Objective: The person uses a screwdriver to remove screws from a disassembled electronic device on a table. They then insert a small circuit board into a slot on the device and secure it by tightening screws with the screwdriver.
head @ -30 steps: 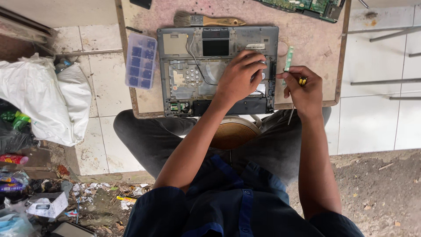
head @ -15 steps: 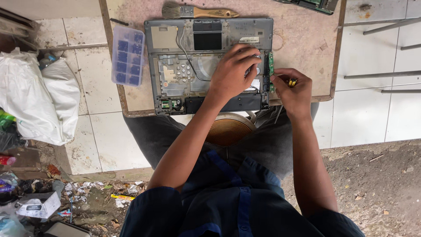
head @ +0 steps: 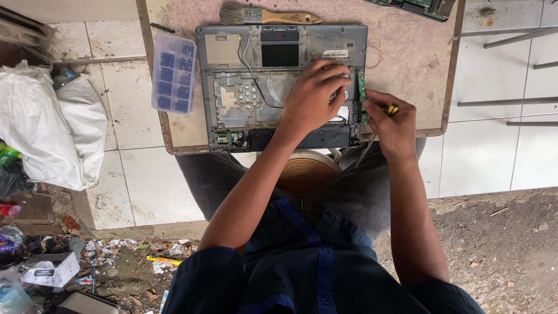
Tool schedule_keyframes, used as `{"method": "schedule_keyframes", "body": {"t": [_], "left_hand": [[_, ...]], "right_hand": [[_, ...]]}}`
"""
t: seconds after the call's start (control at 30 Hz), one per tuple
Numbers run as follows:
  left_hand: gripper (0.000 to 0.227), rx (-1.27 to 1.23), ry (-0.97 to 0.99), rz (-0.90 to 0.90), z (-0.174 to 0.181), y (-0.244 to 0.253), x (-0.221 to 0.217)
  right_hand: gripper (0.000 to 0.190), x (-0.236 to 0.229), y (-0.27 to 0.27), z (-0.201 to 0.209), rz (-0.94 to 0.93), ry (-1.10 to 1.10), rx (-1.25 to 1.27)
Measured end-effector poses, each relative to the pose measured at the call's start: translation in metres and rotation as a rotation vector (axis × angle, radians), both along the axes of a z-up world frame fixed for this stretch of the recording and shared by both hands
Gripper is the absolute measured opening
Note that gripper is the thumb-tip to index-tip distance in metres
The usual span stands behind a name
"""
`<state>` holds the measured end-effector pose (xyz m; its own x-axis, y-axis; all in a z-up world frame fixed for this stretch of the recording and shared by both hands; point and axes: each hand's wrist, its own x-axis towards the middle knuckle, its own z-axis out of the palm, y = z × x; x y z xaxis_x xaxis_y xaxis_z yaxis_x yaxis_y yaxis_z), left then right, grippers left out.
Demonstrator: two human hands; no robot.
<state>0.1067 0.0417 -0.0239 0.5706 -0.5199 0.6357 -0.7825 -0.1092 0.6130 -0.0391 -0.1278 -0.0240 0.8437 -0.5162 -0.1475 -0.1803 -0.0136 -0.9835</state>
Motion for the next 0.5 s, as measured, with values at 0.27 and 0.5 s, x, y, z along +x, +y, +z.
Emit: {"method": "schedule_keyframes", "body": {"t": [0.27,0.5], "left_hand": [[0.012,0.011,0.005,-0.006,0.003,0.001,0.0],[0.012,0.014,0.026,-0.01,0.002,0.0,-0.001]], "right_hand": [[0.024,0.005,0.005,0.002,-0.024,-0.007,-0.006],[0.012,0.005,0.001,0.017,-0.016,0.059,-0.108]]}}
